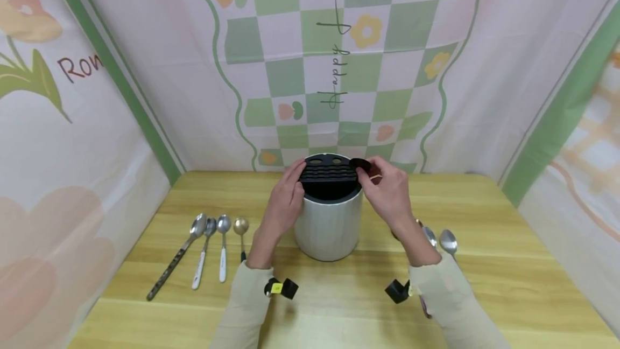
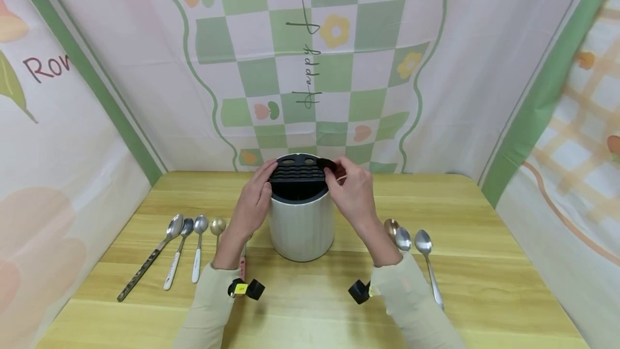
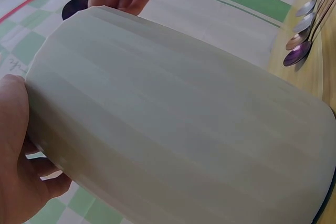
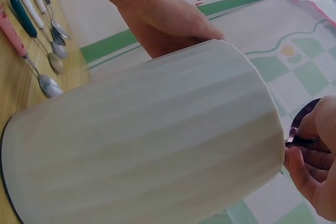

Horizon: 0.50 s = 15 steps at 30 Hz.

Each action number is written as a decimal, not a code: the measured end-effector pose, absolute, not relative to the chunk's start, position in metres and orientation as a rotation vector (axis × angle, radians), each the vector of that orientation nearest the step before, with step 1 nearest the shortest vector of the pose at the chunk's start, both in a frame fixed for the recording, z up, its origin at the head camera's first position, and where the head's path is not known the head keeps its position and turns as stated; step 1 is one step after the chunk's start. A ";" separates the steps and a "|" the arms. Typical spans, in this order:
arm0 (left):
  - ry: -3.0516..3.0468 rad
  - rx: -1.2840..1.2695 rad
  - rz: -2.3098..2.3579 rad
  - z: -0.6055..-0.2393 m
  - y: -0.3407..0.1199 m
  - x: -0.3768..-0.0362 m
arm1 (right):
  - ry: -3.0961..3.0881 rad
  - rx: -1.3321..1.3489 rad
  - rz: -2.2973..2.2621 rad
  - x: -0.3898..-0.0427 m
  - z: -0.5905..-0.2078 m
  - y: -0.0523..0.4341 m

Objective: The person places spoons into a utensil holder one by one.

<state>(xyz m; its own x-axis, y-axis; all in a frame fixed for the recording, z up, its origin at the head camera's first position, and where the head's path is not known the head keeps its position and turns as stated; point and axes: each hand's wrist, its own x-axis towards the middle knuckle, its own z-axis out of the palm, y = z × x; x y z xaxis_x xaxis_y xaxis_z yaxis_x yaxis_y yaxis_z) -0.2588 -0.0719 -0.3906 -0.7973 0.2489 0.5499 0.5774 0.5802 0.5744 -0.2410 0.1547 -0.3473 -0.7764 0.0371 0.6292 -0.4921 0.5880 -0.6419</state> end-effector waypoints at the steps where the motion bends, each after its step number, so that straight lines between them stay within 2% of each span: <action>1: -2.398 -0.665 -1.089 -0.390 -0.072 -0.259 | -2.217 0.362 1.139 -0.241 -0.347 0.155; 15: -2.390 -0.665 -1.099 -0.390 -0.072 -0.258 | -2.315 0.330 1.068 -0.224 -0.353 0.177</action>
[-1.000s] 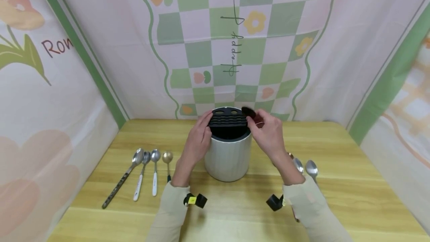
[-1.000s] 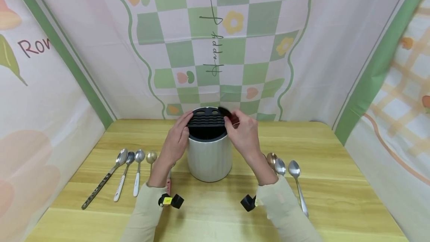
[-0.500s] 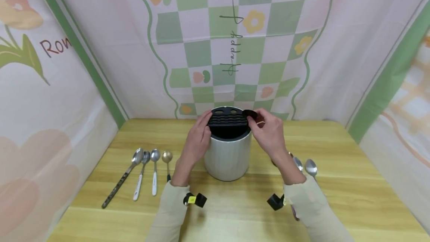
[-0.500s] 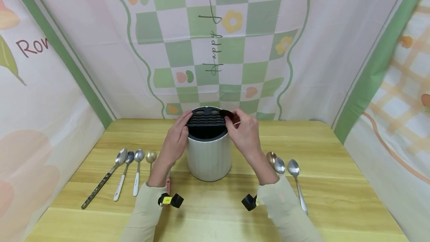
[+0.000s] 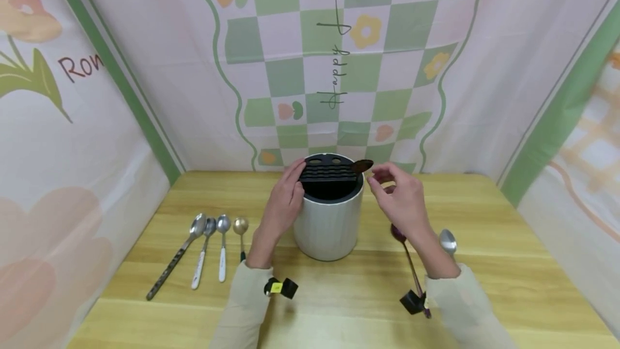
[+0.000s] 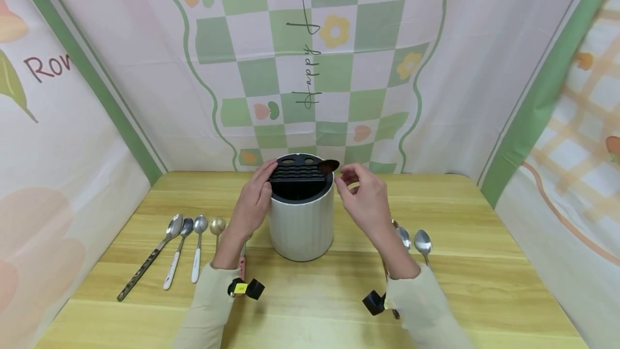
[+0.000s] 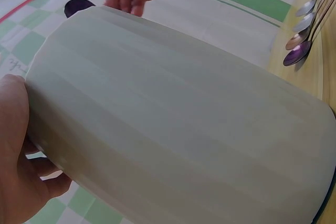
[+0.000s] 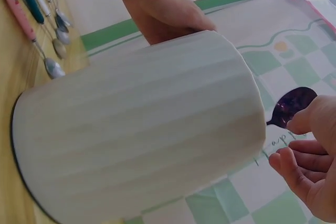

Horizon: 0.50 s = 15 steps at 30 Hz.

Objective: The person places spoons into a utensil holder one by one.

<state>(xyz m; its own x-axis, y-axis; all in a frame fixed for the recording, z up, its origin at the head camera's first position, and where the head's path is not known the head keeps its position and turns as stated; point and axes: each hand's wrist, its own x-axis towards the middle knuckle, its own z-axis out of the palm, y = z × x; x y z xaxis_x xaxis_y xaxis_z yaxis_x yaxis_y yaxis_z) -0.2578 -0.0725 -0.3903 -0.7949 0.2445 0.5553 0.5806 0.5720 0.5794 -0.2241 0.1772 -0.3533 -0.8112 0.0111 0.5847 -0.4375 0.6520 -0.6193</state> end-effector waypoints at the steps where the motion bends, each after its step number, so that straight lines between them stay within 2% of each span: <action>1: -2.392 -0.664 -1.099 -0.390 -0.072 -0.258 | -2.328 0.326 1.054 -0.222 -0.354 0.180; 15: -2.388 -0.668 -1.097 -0.391 -0.072 -0.258 | -2.537 0.309 0.967 -0.205 -0.381 0.214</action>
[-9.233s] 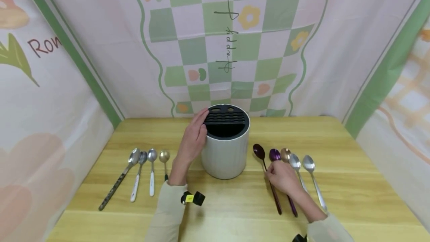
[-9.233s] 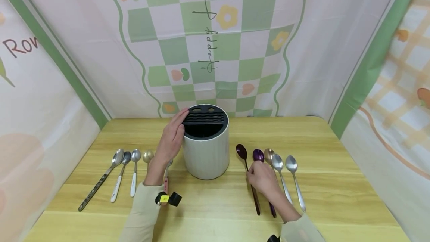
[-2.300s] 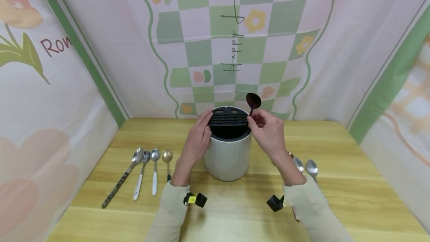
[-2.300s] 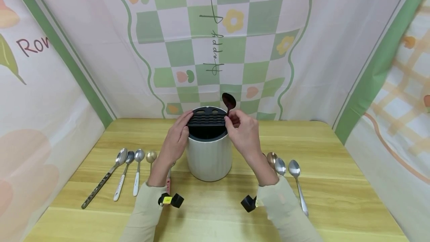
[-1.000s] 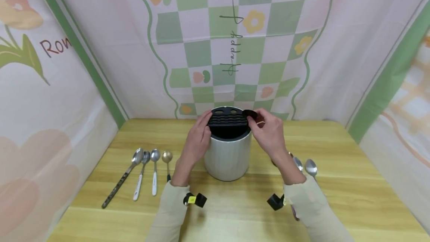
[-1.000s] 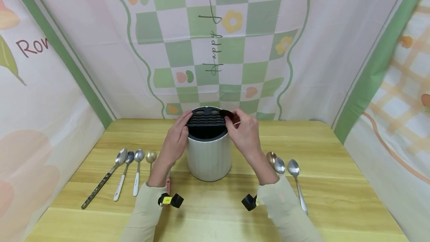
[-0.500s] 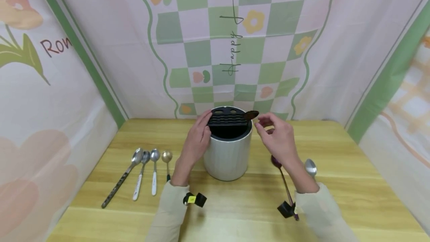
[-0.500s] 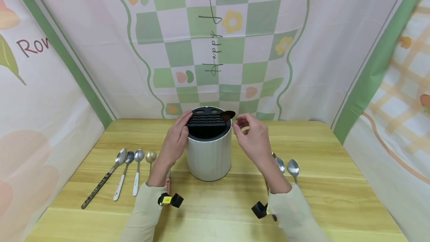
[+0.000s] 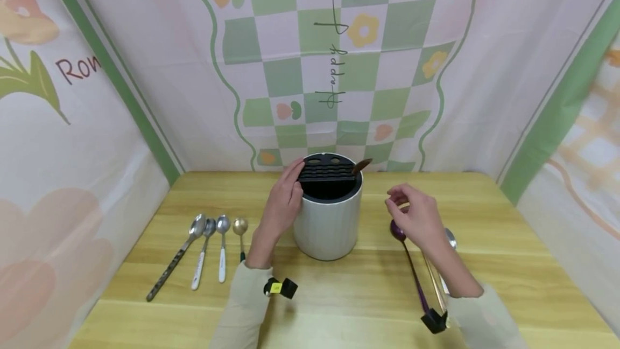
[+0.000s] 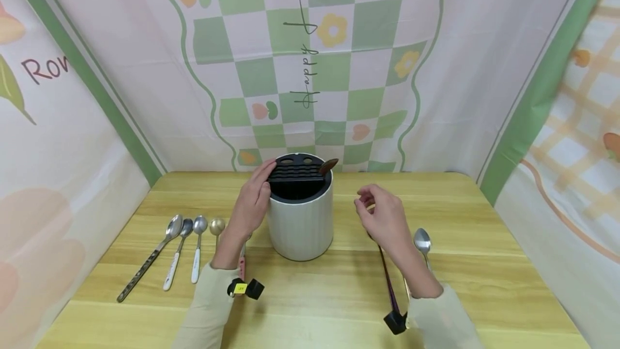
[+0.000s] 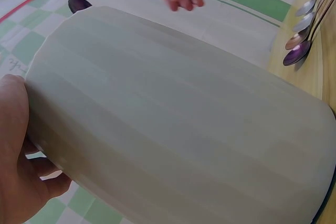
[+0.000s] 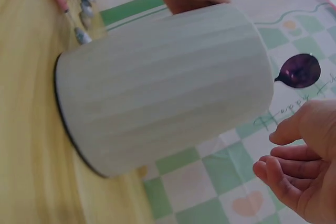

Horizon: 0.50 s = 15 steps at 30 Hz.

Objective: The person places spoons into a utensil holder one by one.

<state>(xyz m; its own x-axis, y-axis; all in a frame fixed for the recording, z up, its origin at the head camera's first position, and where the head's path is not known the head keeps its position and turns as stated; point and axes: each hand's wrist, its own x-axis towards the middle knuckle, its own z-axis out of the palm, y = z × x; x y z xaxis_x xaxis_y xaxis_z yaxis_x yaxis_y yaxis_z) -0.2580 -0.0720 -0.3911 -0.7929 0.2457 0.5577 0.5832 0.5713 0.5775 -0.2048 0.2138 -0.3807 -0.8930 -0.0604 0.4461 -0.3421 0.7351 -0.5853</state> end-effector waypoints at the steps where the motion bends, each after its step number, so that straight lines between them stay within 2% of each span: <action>1: -2.388 -0.669 -1.096 -0.392 -0.072 -0.258 | -2.559 0.303 0.965 -0.205 -0.383 0.216; 15: -2.382 -0.667 -1.107 -0.392 -0.072 -0.259 | -2.807 0.284 0.833 -0.197 -0.412 0.248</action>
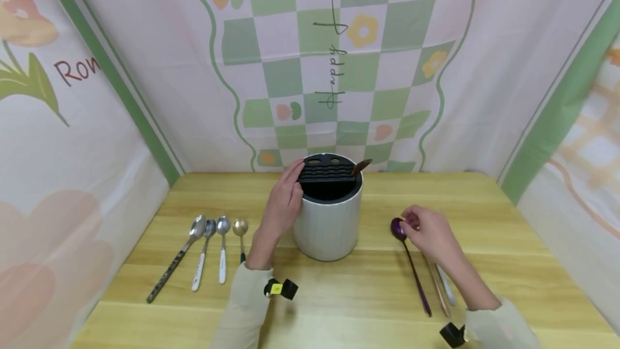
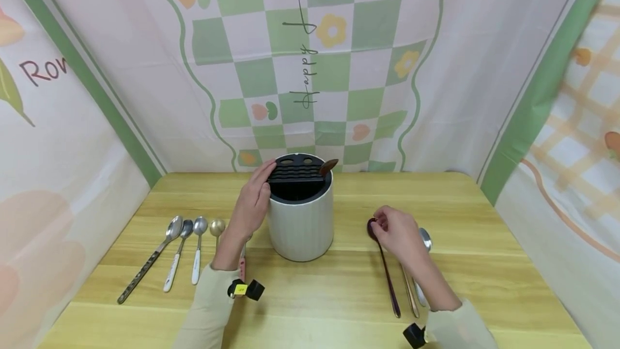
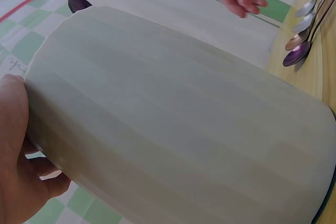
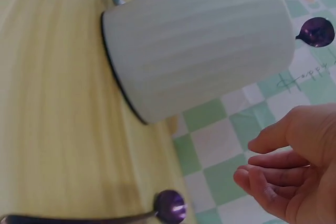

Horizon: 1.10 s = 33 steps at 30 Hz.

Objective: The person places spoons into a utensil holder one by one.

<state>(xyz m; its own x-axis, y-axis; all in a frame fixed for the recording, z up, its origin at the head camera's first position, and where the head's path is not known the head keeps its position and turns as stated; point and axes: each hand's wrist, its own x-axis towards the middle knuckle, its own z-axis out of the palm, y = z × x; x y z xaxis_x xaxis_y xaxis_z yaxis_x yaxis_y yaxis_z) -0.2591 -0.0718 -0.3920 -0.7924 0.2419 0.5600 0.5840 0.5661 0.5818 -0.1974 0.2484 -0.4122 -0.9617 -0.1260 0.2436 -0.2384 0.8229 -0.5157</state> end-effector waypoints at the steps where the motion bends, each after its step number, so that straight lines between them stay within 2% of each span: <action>1: -2.381 -0.669 -1.109 -0.392 -0.072 -0.259 | -2.817 0.286 0.824 -0.197 -0.415 0.250; 20: -2.388 -0.660 -1.095 -0.392 -0.072 -0.260 | -3.049 0.254 0.700 -0.204 -0.457 0.263; 33: -2.399 -0.656 -1.110 -0.391 -0.072 -0.259 | -3.063 0.192 0.655 -0.205 -0.466 0.259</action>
